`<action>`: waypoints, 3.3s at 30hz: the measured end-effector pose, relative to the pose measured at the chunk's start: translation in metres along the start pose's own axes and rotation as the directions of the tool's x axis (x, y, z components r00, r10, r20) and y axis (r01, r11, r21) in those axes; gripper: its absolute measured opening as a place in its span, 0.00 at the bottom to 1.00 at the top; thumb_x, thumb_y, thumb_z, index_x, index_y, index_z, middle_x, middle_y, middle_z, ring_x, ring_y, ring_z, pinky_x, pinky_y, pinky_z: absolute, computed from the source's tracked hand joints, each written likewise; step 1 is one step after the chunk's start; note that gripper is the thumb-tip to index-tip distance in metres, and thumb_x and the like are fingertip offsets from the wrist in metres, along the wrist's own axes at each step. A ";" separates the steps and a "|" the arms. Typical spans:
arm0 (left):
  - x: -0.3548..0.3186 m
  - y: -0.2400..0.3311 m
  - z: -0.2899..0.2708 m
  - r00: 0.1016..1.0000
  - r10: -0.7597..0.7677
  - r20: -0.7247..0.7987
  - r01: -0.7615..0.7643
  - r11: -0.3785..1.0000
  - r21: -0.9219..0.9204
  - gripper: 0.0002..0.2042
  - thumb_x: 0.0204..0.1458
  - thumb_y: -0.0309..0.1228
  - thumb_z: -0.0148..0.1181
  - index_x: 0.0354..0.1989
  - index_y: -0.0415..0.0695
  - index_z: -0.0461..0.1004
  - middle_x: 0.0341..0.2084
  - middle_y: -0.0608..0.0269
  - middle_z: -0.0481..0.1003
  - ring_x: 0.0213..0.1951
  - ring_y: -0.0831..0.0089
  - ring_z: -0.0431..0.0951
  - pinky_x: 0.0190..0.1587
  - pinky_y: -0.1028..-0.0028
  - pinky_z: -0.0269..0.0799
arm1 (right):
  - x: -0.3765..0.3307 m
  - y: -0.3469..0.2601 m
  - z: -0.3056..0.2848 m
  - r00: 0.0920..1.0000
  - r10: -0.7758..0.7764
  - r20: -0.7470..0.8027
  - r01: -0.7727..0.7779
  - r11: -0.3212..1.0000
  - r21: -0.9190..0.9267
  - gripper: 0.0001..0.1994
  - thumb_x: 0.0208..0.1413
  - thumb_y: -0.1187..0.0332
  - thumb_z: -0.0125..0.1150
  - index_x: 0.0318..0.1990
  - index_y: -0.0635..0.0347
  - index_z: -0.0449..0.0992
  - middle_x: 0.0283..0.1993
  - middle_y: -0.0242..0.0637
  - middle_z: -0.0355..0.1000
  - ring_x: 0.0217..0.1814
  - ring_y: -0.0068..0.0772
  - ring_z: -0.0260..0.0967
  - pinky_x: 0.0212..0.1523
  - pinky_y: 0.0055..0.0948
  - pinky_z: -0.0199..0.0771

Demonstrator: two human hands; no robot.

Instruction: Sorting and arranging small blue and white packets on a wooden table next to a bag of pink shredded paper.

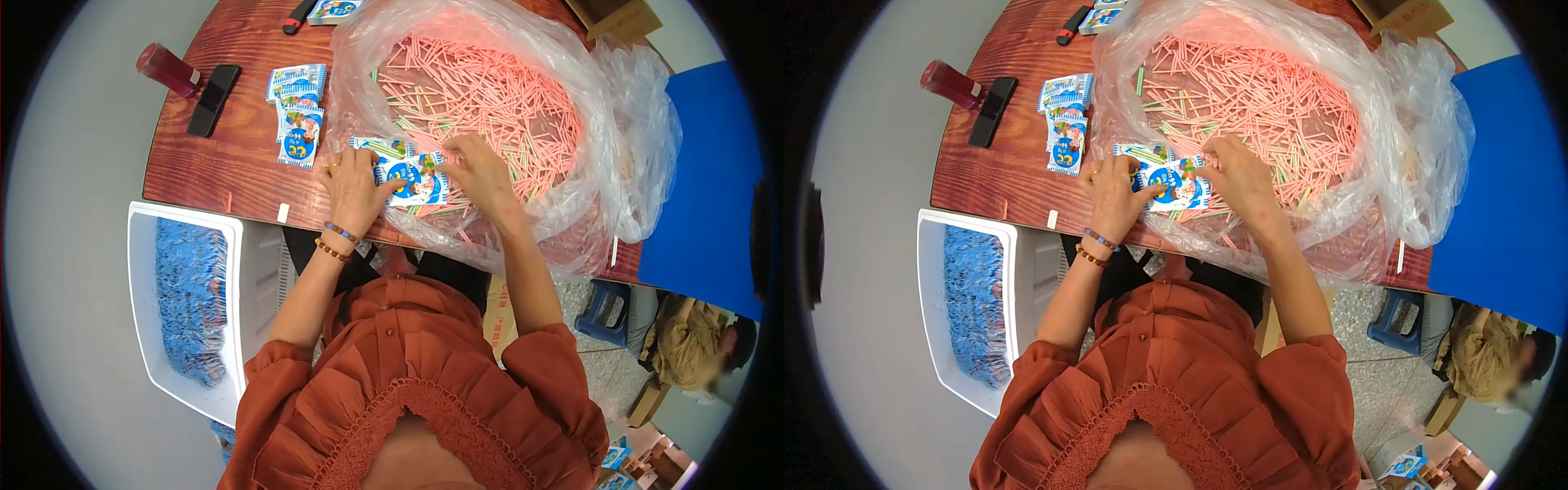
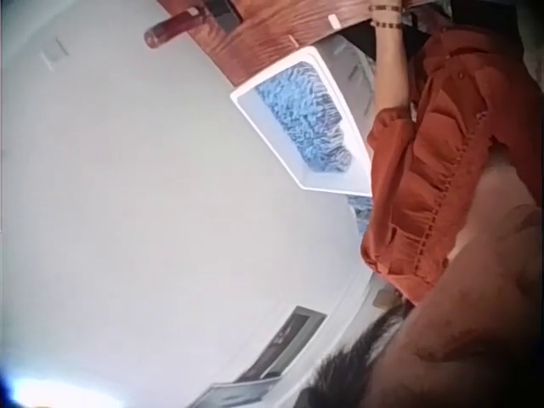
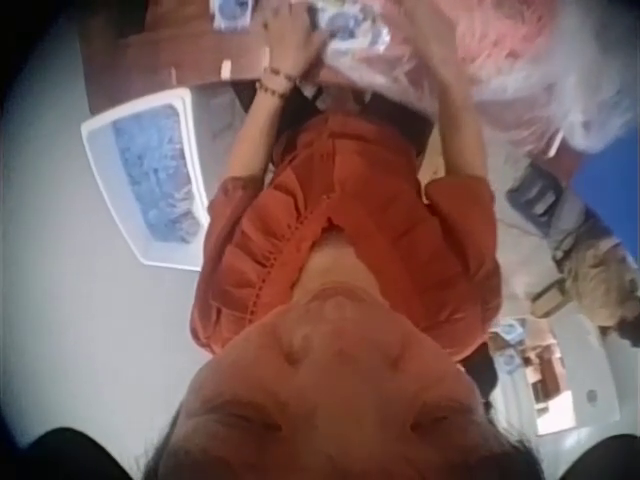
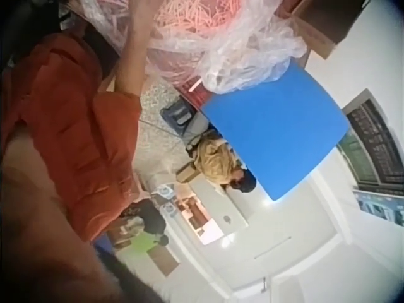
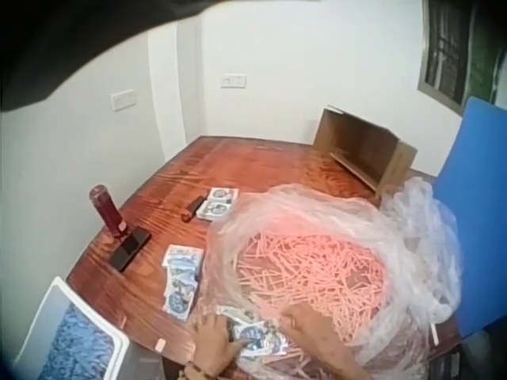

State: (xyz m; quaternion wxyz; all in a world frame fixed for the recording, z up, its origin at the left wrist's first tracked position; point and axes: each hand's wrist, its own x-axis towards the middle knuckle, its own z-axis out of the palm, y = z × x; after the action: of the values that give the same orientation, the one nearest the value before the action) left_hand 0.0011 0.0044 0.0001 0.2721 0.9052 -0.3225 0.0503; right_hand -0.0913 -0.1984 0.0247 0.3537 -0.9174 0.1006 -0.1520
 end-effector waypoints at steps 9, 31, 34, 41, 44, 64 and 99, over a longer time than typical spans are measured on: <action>0.008 -0.009 0.014 0.983 0.135 -0.124 -0.141 0.989 -0.044 0.10 0.40 0.34 0.69 0.28 0.46 0.74 0.26 0.68 0.71 0.36 0.67 0.69 0.47 0.63 0.50 | 0.012 -0.002 0.011 0.992 0.037 0.123 -0.012 0.981 -0.195 0.12 0.48 0.61 0.62 0.39 0.54 0.76 0.37 0.35 0.70 0.36 0.37 0.72 0.36 0.33 0.70; 0.016 0.016 0.010 0.930 -0.274 0.244 0.286 0.122 -0.950 0.04 0.54 0.24 0.61 0.36 0.39 0.76 0.30 0.68 0.78 0.30 0.86 0.75 0.32 0.84 0.70 | 0.019 -0.005 0.024 0.993 0.084 0.077 -0.114 0.706 0.699 0.05 0.51 0.71 0.63 0.33 0.64 0.78 0.25 0.29 0.72 0.27 0.15 0.64 0.28 0.19 0.64; 0.014 0.020 0.013 0.900 -0.340 0.271 0.303 0.045 -0.952 0.04 0.53 0.24 0.62 0.35 0.39 0.77 0.29 0.67 0.78 0.29 0.86 0.74 0.31 0.84 0.70 | 0.017 -0.004 0.025 0.990 0.102 0.098 -0.142 0.688 0.712 0.06 0.51 0.70 0.64 0.33 0.64 0.79 0.24 0.27 0.71 0.27 0.13 0.63 0.26 0.19 0.63; 0.011 0.032 0.016 0.885 -0.405 0.231 0.254 0.002 -0.967 0.03 0.54 0.25 0.61 0.33 0.38 0.77 0.28 0.68 0.78 0.27 0.86 0.73 0.28 0.83 0.67 | 0.008 -0.003 0.026 0.971 0.206 0.124 -0.234 0.688 0.687 0.08 0.54 0.67 0.63 0.31 0.62 0.80 0.21 0.23 0.70 0.21 0.09 0.58 0.18 0.17 0.56; 0.010 0.032 0.016 0.867 -0.437 0.239 0.259 -0.015 -0.966 0.04 0.55 0.25 0.60 0.32 0.38 0.78 0.27 0.67 0.78 0.27 0.86 0.73 0.28 0.83 0.67 | 0.007 -0.004 0.028 0.983 0.174 0.056 -0.161 0.674 0.721 0.10 0.56 0.67 0.61 0.28 0.62 0.81 0.20 0.22 0.71 0.20 0.08 0.58 0.17 0.15 0.56; 0.011 0.025 0.005 0.855 -0.343 0.390 0.396 -0.053 -0.917 0.11 0.60 0.38 0.54 0.32 0.44 0.77 0.28 0.68 0.77 0.29 0.82 0.75 0.28 0.79 0.70 | 0.000 0.009 -0.029 0.932 -0.346 0.113 0.212 0.768 0.604 0.10 0.52 0.66 0.62 0.41 0.58 0.81 0.60 0.41 0.66 0.66 0.43 0.56 0.65 0.42 0.52; 0.003 0.038 0.012 0.845 -0.393 0.362 0.341 -0.123 -0.932 0.07 0.59 0.31 0.57 0.31 0.43 0.78 0.27 0.73 0.77 0.28 0.89 0.70 0.32 0.83 0.65 | 0.064 0.118 -0.060 0.955 0.283 -0.093 -0.186 0.808 0.559 0.09 0.64 0.67 0.46 0.40 0.64 0.67 0.37 0.36 0.70 0.52 0.31 0.68 0.55 0.28 0.63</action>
State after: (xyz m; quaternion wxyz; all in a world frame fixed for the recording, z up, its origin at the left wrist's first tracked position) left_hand -0.0209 -0.0281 0.0083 0.8302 0.4982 0.0077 -0.2500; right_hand -0.0614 -0.3402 0.0002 0.6055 -0.7428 0.1962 -0.2076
